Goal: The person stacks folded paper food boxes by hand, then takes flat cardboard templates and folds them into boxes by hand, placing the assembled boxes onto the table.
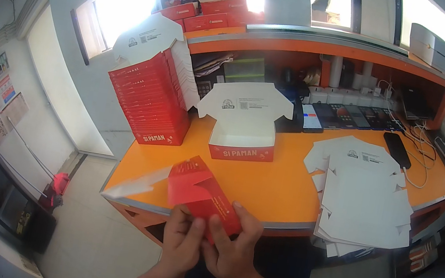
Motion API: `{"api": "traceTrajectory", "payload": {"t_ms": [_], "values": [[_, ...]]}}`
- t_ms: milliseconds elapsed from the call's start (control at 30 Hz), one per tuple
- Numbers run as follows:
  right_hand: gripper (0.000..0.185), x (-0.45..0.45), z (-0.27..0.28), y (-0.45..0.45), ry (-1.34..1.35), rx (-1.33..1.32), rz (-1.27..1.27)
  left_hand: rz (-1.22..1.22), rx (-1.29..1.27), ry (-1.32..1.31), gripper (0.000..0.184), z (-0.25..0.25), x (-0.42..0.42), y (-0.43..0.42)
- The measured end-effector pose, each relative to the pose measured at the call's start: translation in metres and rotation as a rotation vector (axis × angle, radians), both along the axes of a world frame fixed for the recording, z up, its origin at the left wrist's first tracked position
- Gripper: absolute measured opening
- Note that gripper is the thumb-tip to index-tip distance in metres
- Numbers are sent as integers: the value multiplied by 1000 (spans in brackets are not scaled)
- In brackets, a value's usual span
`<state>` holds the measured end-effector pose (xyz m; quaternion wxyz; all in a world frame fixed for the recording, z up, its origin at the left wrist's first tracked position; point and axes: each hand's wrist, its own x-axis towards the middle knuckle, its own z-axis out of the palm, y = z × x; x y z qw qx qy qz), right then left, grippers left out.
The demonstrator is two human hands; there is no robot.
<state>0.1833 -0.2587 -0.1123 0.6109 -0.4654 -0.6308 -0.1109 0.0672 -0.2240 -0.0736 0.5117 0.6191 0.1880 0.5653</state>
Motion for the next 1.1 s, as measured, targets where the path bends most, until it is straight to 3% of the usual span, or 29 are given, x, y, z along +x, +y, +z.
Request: {"api": "traceTrajectory", "payload": {"t_ms": [100,200,300,333,433,533,633,733,833,1033,1100], "values": [[67,11,-1,-5,172,-73,236,37,-131,-61,16,5,-10,14],[50,30,0,-1,273,-37,129,-9,-135,84,13,4,-23,19],[37,64,16,-2,138,47,164,-37,-130,298,13,5,-26,12],[25,66,23,-4,174,68,183,-43,-122,376,13,7,-25,8],[22,75,41,-16,45,54,221,-25,31,469,16,13,-20,6],[24,75,55,-28,3,22,243,-21,24,563,15,25,-18,0],[33,82,68,-33,-354,19,22,-35,31,555,15,28,-12,-2],[35,67,71,-37,-286,-99,-257,29,82,665,16,27,-9,-3],[33,60,61,-34,-129,-135,-348,63,141,725,17,34,-6,-5],[19,76,60,-34,-272,-232,20,80,316,804,17,33,-5,-4],[13,72,61,-33,-227,-235,26,80,370,788,17,31,-5,-5]]}}
